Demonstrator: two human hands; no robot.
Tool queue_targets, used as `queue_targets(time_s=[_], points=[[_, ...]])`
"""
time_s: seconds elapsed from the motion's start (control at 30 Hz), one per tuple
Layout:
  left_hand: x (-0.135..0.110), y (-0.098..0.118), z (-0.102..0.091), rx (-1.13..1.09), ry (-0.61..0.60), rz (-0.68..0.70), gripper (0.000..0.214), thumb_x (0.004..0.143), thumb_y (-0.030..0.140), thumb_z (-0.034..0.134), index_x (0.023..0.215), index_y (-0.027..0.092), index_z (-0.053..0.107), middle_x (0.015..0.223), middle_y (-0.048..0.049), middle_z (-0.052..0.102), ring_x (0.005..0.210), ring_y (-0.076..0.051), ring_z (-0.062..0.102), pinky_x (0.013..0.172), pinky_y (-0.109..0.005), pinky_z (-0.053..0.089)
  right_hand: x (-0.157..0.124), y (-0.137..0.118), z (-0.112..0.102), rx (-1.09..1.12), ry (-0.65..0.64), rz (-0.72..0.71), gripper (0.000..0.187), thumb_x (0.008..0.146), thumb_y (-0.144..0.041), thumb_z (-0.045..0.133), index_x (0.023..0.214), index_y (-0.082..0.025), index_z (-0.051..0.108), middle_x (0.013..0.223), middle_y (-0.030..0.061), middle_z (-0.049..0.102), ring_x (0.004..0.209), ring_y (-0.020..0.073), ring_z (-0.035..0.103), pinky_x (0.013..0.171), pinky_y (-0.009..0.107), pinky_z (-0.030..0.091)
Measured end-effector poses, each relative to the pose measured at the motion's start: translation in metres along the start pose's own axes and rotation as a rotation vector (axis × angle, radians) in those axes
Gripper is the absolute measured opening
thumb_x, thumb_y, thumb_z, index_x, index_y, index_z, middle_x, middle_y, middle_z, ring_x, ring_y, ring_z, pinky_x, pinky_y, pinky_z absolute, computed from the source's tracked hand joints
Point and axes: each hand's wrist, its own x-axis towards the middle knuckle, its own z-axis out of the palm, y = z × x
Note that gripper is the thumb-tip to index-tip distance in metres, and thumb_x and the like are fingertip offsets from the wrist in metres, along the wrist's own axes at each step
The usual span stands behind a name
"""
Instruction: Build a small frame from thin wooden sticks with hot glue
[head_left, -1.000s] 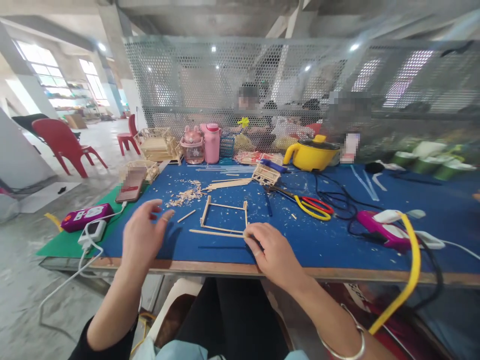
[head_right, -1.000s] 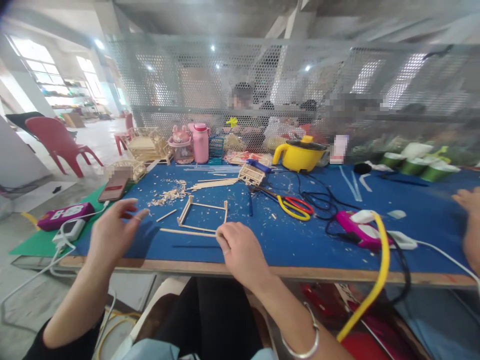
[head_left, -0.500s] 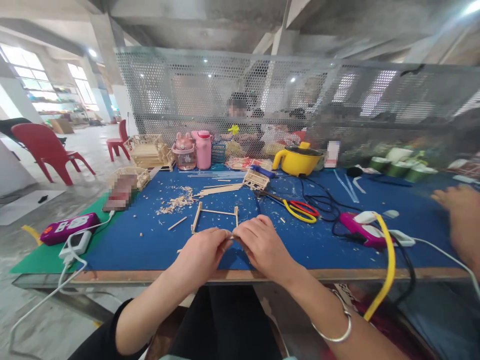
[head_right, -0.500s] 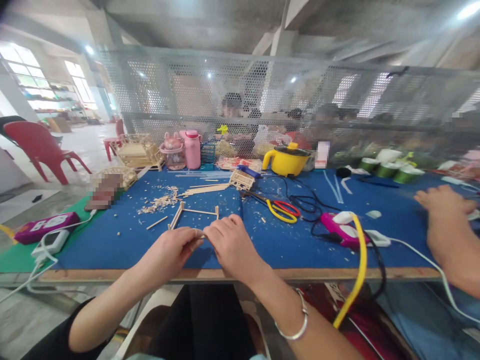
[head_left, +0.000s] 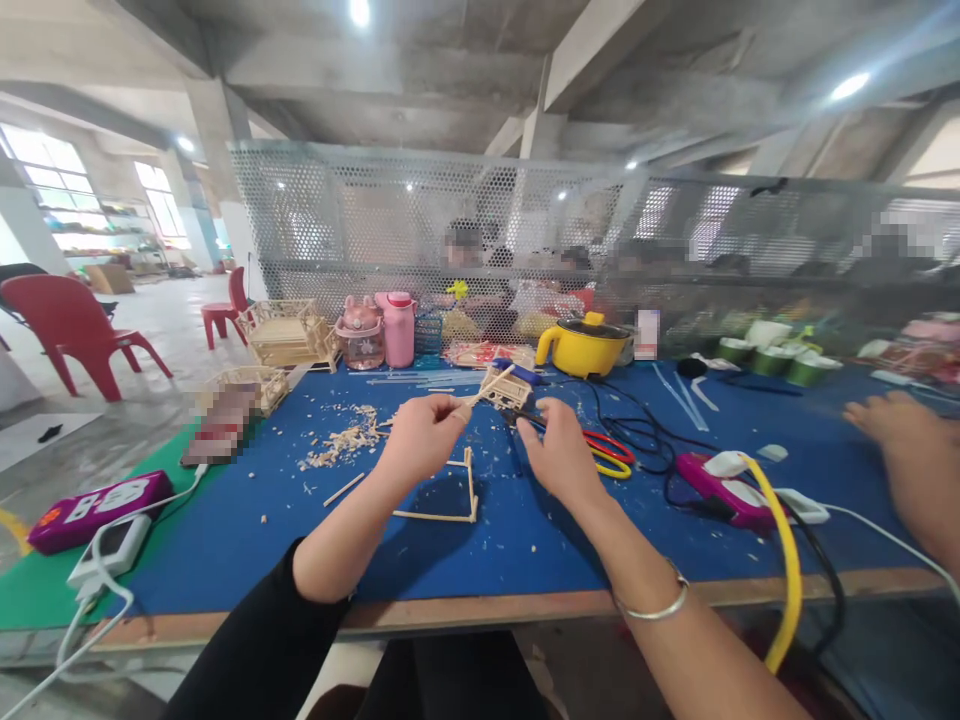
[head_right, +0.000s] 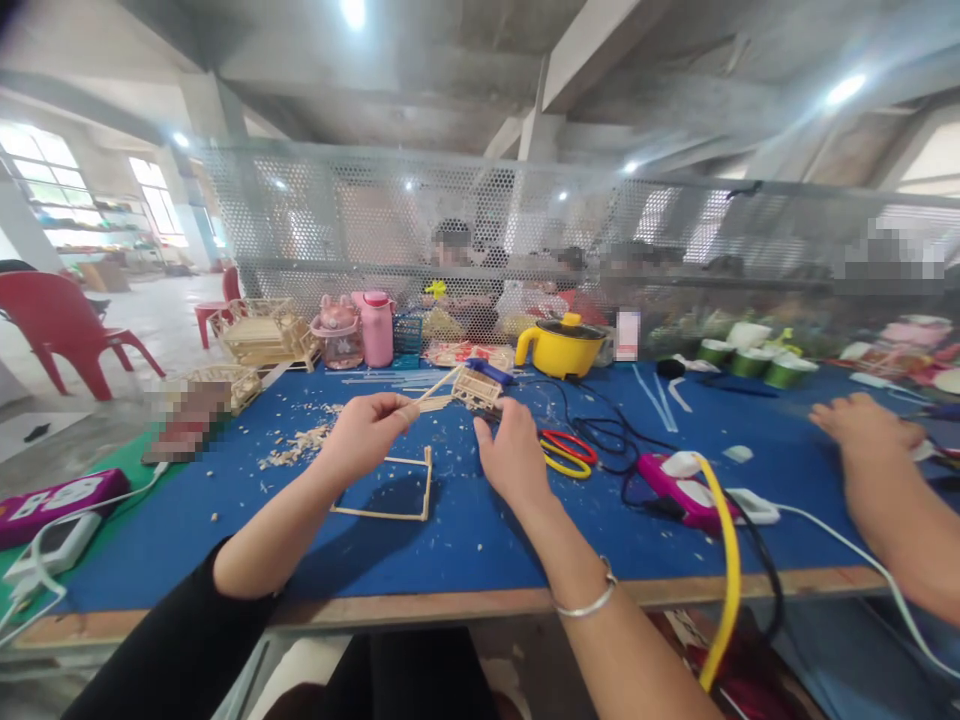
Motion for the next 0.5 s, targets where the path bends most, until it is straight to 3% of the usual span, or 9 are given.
queue_targets(time_s=[0.07,0.13,0.27,0.37,0.43,0.5], points=[[0.006,-0.006,0.003,-0.157,-0.014,-0.074,0.026,0.077,0.039,0.055,0.064,0.016,0.057,0.054,0.0046,0.046,0.047,-0.007,0.034,0.046,-0.022,0.025,0.005,0.004,0.01,-0.109,-0.285,0.103,0.027,0.081,-0.041,0.052,0.089,-0.015,0.055,0.094,0.0182,0.064,0.091,0.0308,0.061,0.077,0.044,0.046],[0.006,-0.013,0.006,-0.334,-0.038,-0.138,0.027,0.073,0.041,0.059,0.063,0.016,0.056,0.053,0.0051,0.045,0.044,-0.006,0.031,0.044,-0.021,0.022,0.009,0.004,0.015,-0.106,-0.471,0.11,0.02,0.077,-0.038,0.056,0.072,-0.018,0.053,0.083,0.0161,0.065,0.085,0.0314,0.063,0.074,0.045,0.045],[0.0,-0.022,0.006,-0.732,-0.097,-0.216,0.029,0.066,0.042,0.067,0.067,0.016,0.054,0.054,0.0066,0.043,0.041,-0.003,0.025,0.039,-0.019,0.014,0.016,0.005,0.003,0.014,-0.506,0.153,0.021,0.078,-0.026,0.05,0.059,-0.02,0.043,0.063,0.0072,0.06,0.068,0.0226,0.062,0.065,0.035,0.045],[0.001,-0.026,0.005,-0.863,-0.07,-0.198,0.031,0.065,0.042,0.07,0.067,0.016,0.054,0.055,0.0059,0.044,0.042,-0.002,0.028,0.039,-0.018,0.016,0.015,0.008,-0.021,0.231,-0.503,0.235,0.022,0.087,-0.03,0.035,0.067,-0.022,0.039,0.054,-0.0028,0.046,0.044,0.0121,0.048,0.045,0.025,0.037],[0.002,-0.029,0.005,-0.859,-0.064,-0.177,0.028,0.066,0.041,0.071,0.071,0.016,0.059,0.064,0.002,0.053,0.051,-0.005,0.042,0.044,-0.017,0.029,0.006,0.007,-0.039,0.7,-0.453,0.343,0.024,0.087,-0.039,0.039,0.071,-0.022,0.037,0.056,-0.0063,0.04,0.04,0.0082,0.037,0.039,0.022,0.029],[0.002,-0.029,0.007,-0.791,-0.091,-0.092,0.025,0.068,0.04,0.07,0.074,0.017,0.063,0.087,-0.0044,0.063,0.075,-0.011,0.057,0.063,-0.021,0.043,-0.007,-0.001,-0.055,1.074,-0.426,0.386,0.03,0.084,-0.045,0.049,0.07,-0.022,0.035,0.056,-0.0076,0.037,0.039,0.0059,0.032,0.039,0.02,0.026]])
